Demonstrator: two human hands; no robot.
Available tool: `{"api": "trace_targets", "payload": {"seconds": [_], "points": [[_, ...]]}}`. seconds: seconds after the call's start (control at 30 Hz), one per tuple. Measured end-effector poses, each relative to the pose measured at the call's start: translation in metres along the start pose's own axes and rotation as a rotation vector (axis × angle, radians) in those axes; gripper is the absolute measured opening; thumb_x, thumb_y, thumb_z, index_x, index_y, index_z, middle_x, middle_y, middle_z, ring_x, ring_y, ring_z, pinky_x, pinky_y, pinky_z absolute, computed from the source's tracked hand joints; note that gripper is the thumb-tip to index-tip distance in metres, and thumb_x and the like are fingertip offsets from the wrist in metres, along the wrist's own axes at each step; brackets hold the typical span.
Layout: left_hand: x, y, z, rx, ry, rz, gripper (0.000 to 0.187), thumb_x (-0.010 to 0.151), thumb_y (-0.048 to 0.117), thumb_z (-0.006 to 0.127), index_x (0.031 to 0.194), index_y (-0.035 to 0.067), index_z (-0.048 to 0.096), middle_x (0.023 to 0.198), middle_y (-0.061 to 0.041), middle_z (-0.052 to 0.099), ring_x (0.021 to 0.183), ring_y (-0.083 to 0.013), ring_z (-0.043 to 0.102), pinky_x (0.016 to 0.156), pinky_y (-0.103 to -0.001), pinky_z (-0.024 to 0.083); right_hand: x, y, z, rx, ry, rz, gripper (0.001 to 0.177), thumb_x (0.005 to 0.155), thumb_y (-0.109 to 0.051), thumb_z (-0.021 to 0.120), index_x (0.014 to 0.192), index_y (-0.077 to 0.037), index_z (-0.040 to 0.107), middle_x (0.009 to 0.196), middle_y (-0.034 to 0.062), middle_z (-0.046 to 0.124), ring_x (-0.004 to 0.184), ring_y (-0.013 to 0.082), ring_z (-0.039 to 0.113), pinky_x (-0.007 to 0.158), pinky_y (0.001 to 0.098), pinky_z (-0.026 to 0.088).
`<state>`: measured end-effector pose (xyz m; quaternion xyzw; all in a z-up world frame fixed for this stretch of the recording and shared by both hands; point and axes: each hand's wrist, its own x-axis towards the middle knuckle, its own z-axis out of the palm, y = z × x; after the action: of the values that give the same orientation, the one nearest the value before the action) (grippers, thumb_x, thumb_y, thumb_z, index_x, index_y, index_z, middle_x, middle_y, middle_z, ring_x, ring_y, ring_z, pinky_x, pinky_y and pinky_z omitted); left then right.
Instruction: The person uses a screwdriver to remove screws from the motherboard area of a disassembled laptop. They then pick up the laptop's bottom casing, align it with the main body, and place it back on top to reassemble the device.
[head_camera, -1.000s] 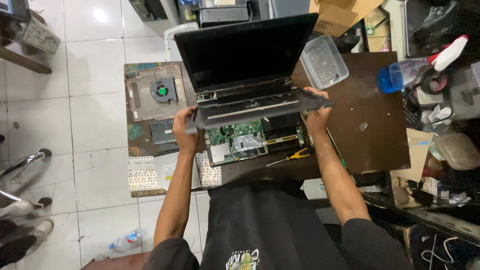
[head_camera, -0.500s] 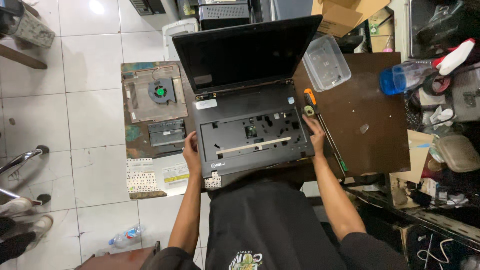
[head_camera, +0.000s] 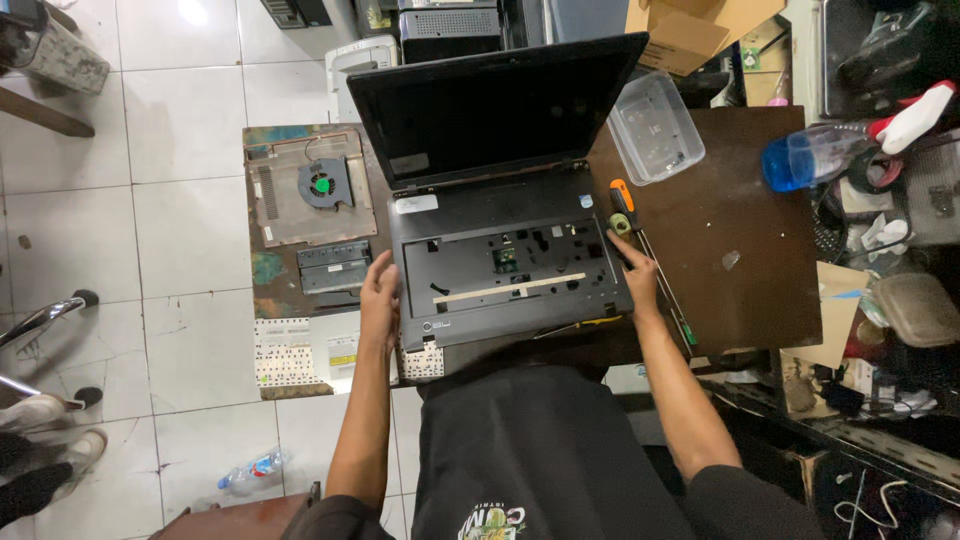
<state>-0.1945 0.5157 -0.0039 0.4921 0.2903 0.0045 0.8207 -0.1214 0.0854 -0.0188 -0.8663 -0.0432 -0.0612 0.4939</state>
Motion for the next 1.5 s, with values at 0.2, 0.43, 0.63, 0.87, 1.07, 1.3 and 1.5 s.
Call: {"api": "trace_targets", "payload": {"seconds": [0.2, 0.43, 0.63, 0.87, 1.07, 1.3, 1.5], "points": [[0.002, 0.010, -0.003, 0.092, -0.067, 0.047, 0.045, 0.094, 0.007, 0.061, 0.138, 0.007, 0.053, 0.121, -0.011, 0.065, 0.096, -0.0158, 0.065, 0.073, -0.027, 0.058, -0.011, -0.043, -0.024, 0.067, -0.070, 0.161, 0.041, 0.089, 0.011, 0.056, 0.121, -0.010, 0.070, 0.112, 0.0187, 0.069, 0.112, 0.0327, 0.061, 0.096, 0.0458, 0.049], [-0.050, 0.084, 0.025, 0.061, -0.276, 0.022, 0.060, 0.097, 0.011, 0.053, 0.153, 0.017, 0.032, 0.102, -0.019, 0.066, 0.082, -0.0278, 0.070, 0.064, -0.040, 0.062, -0.020, -0.023, -0.073, 0.494, 0.070, 0.262, 0.026, 0.081, -0.004, 0.058, 0.107, -0.004, 0.061, 0.091, 0.0110, 0.070, 0.085, 0.0134, 0.068, 0.080, 0.0254, 0.050], [-0.087, 0.193, 0.078, 0.403, -0.515, 0.253, 0.057, 0.094, 0.003, 0.053, 0.148, 0.008, 0.039, 0.091, -0.021, 0.072, 0.075, -0.0238, 0.070, 0.056, -0.037, 0.060, 0.042, -0.155, -0.118, 0.252, 0.171, -0.165, 0.049, 0.097, -0.034, 0.055, 0.128, 0.002, 0.044, 0.113, 0.0282, 0.060, 0.111, 0.0377, 0.061, 0.101, 0.0480, 0.045], [-0.134, 0.320, 0.195, 1.341, -0.989, 0.585, 0.050, 0.095, 0.020, 0.046, 0.144, 0.014, 0.038, 0.065, -0.018, 0.062, 0.061, -0.0426, 0.060, 0.056, -0.049, 0.046, 0.061, -0.201, -0.098, 0.120, -0.566, -0.094, 0.094, 0.052, -0.041, 0.085, 0.132, -0.004, 0.053, 0.136, 0.0190, 0.055, 0.128, 0.0329, 0.049, 0.109, 0.0497, 0.035], [-0.135, 0.320, 0.242, 1.841, -0.854, 1.136, 0.053, 0.092, 0.036, 0.058, 0.134, 0.010, 0.041, 0.060, -0.012, 0.066, 0.061, -0.0432, 0.065, 0.079, -0.056, 0.031, 0.017, -0.137, -0.026, 0.249, -0.429, 0.087, 0.052, 0.079, -0.024, 0.074, 0.123, -0.002, 0.058, 0.123, 0.0075, 0.062, 0.116, 0.0203, 0.055, 0.108, 0.0317, 0.038], [-0.132, 0.275, 0.223, 1.532, -0.256, 1.221, 0.078, 0.088, 0.041, 0.081, 0.149, 0.020, 0.039, 0.154, -0.012, 0.035, 0.145, -0.0335, 0.029, 0.112, -0.058, 0.006, -0.004, -0.204, 0.014, 1.211, -0.025, 0.246, 0.088, 0.082, -0.025, 0.070, 0.154, -0.009, 0.021, 0.152, 0.0120, 0.037, 0.136, 0.0280, 0.040, 0.116, 0.0417, 0.034], [-0.082, 0.141, 0.115, 0.641, 0.059, 0.786, 0.064, 0.100, 0.030, 0.060, 0.153, 0.018, 0.027, 0.155, -0.013, 0.014, 0.147, -0.0334, 0.015, 0.117, -0.056, 0.010, -0.031, -0.098, 0.026, 1.393, 0.304, 0.571, 0.045, 0.093, -0.047, 0.057, 0.129, -0.021, 0.061, 0.133, 0.0075, 0.060, 0.125, 0.0224, 0.057, 0.116, 0.0471, 0.039]]}}
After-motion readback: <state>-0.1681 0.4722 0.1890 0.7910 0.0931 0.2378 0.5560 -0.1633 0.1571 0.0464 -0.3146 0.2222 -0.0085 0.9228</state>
